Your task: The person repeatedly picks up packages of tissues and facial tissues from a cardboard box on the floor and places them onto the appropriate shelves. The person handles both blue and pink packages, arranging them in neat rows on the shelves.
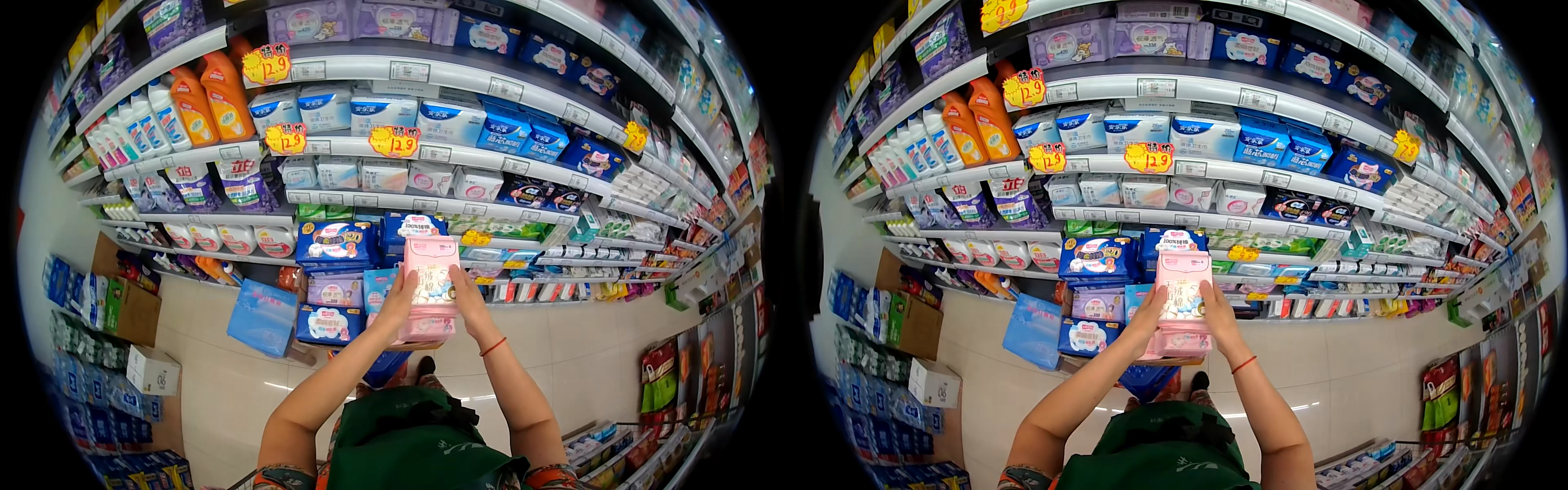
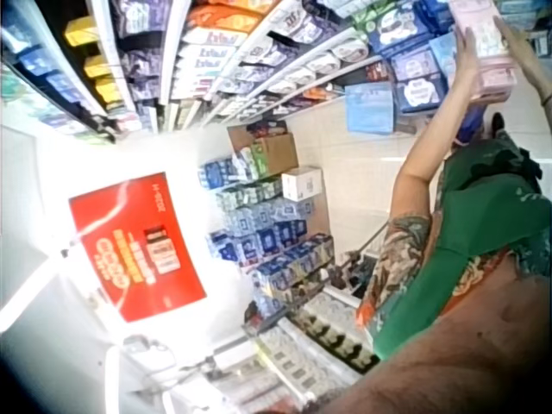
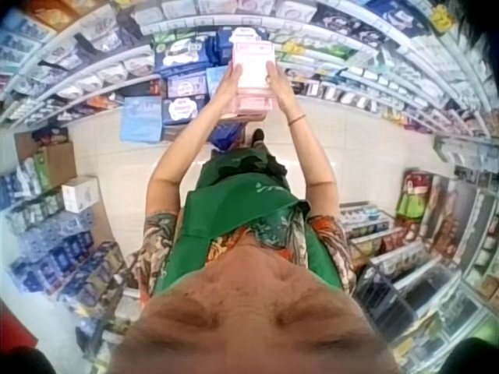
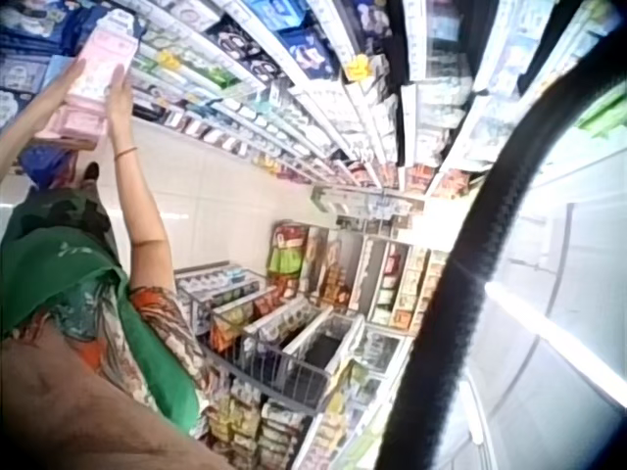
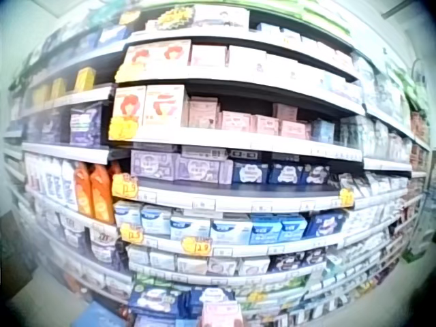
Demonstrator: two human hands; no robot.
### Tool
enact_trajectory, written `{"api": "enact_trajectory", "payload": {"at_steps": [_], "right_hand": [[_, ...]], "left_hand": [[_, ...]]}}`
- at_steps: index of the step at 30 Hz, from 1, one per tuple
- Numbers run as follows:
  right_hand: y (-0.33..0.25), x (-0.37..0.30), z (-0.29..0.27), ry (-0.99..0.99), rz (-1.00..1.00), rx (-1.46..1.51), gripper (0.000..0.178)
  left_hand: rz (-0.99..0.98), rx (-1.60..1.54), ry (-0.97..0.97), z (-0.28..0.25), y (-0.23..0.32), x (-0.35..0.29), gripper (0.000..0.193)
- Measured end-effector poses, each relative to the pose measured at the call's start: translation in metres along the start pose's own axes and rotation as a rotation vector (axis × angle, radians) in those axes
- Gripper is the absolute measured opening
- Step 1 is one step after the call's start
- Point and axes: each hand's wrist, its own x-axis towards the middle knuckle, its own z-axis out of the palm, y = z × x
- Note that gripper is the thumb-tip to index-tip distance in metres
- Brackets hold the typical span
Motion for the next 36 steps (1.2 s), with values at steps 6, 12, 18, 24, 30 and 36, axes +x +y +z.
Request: {"api": "enact_trajectory", "payload": {"at_steps": [6, 12, 18, 24, 30, 36], "right_hand": [[-0.001, -0.007, 0.008, 0.040, 0.003, 0.073, 0.069], [0.002, -0.001, 0.009, 0.061, 0.007, 0.060, 0.068], [0.005, 0.001, 0.000, 0.055, 0.051, 0.101, 0.073], [-0.004, 0.000, -0.010, 0.022, 0.062, 0.076, 0.081], [-0.011, 0.006, -0.024, 0.027, 0.003, -0.072, 0.072], [-0.006, 0.016, -0.033, -0.098, 0.054, 0.004, 0.066]], "left_hand": [[-0.055, -0.043, 0.048, 0.008, 0.028, -0.021, 0.074], [-0.065, -0.021, -0.045, -0.001, 0.018, -0.009, 0.078], [-0.112, -0.014, -0.044, -0.004, 0.029, -0.013, 0.088], [-0.109, -0.030, -0.023, -0.013, 0.029, -0.009, 0.094], [-0.060, 0.025, 0.020, 0.004, 0.037, -0.024, 0.082], [-0.128, 0.078, 0.136, 0.001, 0.022, -0.021, 0.073]]}}
